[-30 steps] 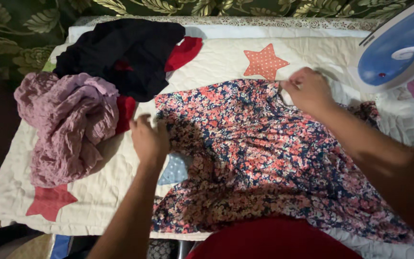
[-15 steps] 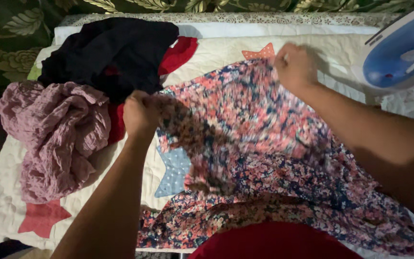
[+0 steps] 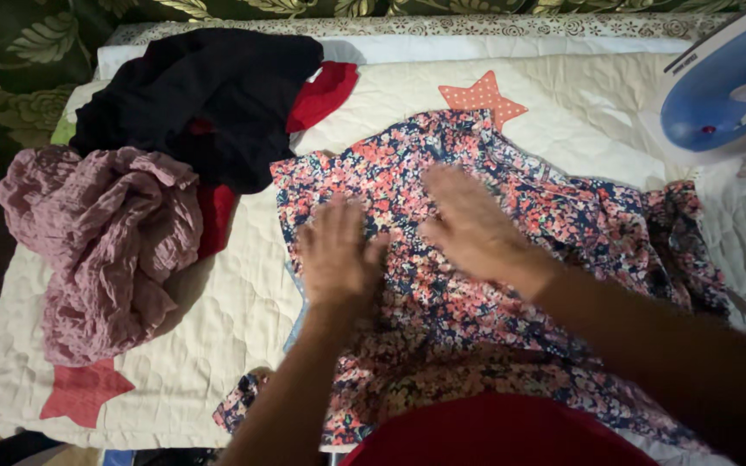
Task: The person irons a floral-patterned dress laid out on a padded surface. They repeatedly smooth the fabric with one hand while moving a steam iron over the body and sleeves, adjusting the garment's position several times to reach different areas.
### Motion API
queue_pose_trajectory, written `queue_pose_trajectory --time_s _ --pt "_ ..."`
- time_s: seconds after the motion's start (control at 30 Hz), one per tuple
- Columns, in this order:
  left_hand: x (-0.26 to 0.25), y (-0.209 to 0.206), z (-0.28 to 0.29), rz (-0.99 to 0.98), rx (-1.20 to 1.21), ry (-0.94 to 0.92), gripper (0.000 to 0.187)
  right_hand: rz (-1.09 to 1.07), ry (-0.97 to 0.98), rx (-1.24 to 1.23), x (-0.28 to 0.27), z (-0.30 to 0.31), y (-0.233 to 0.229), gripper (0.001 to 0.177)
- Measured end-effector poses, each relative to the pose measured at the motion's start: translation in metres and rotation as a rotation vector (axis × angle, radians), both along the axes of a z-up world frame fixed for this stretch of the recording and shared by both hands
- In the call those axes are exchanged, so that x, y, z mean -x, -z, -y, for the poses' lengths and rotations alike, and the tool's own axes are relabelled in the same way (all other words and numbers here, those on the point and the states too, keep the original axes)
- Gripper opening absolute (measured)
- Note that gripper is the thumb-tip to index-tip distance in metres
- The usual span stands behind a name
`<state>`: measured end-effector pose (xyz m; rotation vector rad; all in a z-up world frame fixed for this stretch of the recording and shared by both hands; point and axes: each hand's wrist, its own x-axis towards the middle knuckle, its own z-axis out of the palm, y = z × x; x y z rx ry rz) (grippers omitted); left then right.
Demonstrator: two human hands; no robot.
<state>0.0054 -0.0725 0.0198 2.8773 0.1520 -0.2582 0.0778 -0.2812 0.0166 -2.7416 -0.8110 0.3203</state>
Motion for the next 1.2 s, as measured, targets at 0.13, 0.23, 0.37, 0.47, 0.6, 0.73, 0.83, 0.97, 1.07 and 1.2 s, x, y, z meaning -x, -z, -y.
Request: queue_pose_trajectory --time_s 0.13,0.23,0.37,0.47,0.6,0.73,0.83,0.97,1.07,1.2 --pt "0.005 0.008 -0.031 0.085 -0.148 -0.226 0.078 0.127 0.206 -0.036 -0.015 0.025 0.0 0.077" --pt "0.003 0.02 -0.02 0.172 -0.139 -0.134 0.077 0.119 0.213 -0.168 0.004 0.014 0.005 0.076" --pt "0.011 0.026 0.02 0.122 -0.015 0.222 0.081 0.268 -0.091 -0.161 0.027 0.012 0.009 0.067" --pt "0.003 0.022 0.018 0.024 -0.046 0.074 0.085 0.155 0.318 -0.384 0.021 0.04 0.012 0.055" --pt "-0.002 0.023 0.005 0.009 -0.063 -0.004 0.09 0.226 0.758 -1.032 -0.008 0.103 0.049 0.034" --pt "0.001 0.039 0.005 0.089 -0.055 -0.009 0.092 0.579 0.994 -1.245 -0.045 0.185 0.085 0.029" --pt "0.004 0.045 0.004 0.1 -0.054 0.019 0.091 0.859 1.106 -1.072 -0.067 0.223 0.081 0.054" --pt "0.016 0.039 0.004 0.107 -0.005 0.032 0.09 1.228 0.822 -0.742 -0.097 0.258 0.069 0.082" --pt "0.02 0.029 0.004 0.036 0.011 0.022 0.088 0.952 0.585 -0.954 -0.122 0.286 0.045 0.066" --pt "0.028 0.016 -0.004 0.211 0.08 -0.13 0.067 0.568 0.543 -1.033 -0.12 0.269 -0.019 0.05"
